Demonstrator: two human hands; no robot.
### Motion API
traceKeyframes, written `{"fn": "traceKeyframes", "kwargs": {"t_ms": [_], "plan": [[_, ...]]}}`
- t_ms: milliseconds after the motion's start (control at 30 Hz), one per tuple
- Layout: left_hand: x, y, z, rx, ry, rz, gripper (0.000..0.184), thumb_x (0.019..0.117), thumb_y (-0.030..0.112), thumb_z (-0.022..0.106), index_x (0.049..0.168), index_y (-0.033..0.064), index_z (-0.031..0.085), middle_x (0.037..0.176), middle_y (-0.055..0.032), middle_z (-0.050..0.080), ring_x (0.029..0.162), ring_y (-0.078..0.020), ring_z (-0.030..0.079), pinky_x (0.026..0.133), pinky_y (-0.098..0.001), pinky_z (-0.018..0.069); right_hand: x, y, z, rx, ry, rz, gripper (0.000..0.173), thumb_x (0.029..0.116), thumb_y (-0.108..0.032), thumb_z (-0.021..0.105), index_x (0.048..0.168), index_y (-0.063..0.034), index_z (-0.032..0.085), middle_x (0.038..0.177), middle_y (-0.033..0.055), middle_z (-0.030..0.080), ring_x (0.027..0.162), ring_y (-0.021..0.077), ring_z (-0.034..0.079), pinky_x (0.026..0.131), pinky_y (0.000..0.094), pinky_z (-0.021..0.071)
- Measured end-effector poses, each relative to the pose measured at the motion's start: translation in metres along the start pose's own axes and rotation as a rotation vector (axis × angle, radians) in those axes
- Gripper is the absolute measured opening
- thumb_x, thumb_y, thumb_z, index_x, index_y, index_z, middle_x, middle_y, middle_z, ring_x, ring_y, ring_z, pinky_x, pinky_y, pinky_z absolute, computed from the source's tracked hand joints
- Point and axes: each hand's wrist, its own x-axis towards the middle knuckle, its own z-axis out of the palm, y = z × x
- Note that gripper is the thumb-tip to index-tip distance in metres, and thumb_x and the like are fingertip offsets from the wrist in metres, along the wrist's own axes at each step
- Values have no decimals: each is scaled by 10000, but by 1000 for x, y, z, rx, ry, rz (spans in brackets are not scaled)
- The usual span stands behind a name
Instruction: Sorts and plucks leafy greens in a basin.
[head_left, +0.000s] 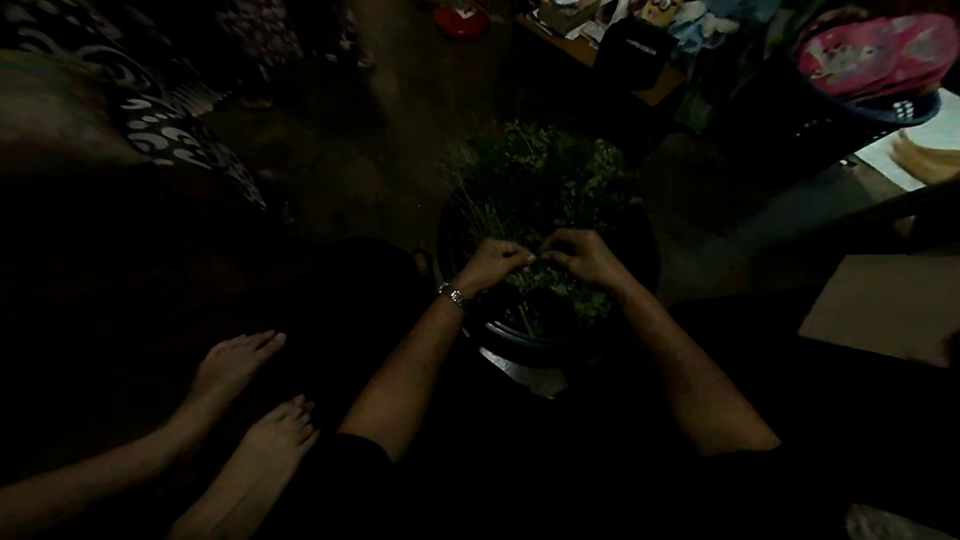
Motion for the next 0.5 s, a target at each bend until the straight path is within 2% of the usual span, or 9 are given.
{"fn": "traceKeyframes", "kwargs": {"t_ms": [133,233,367,400,500], "plan": [[2,-6,0,123,11,134,193,1038,119,594,1000,-30,710,823,-45,638,709,-42,537,696,-218,472,-3,-2,-8,71,-12,105,100,973,-69,670,1032,3,706,896,103,691,724,139,644,693,335,567],[4,-5,-2,184,21,172,205,1044,125,581,1000,-39,697,846,-81,642,742,-90,553,731,-279,481,-5,-8,-17,128,-36,199,86,980,-45,652,1034,16,680,891,101,666,689,129,635,663,306,574],[5,-7,-3,212,37,203,238,1052,153,571,971,-39,685,836,-92,633,748,-117,561,736,-304,481,-5,-7,-25,154,-36,222,75,978,-46,650,1018,12,674,880,98,667,666,125,647,639,301,588],[4,-6,-5,214,41,207,245,1053,152,569,978,-50,686,855,-109,651,772,-133,584,766,-326,497,-6,-9,-28,155,-28,231,73,984,-48,643,1018,10,671,879,92,660,671,122,637,643,299,578],[5,-9,-5,198,61,247,240,1051,145,565,952,-42,678,815,-73,623,731,-88,544,721,-279,471,-8,-11,-36,146,-24,231,66,977,-43,651,1004,11,678,876,91,665,686,130,645,663,310,585]]}}
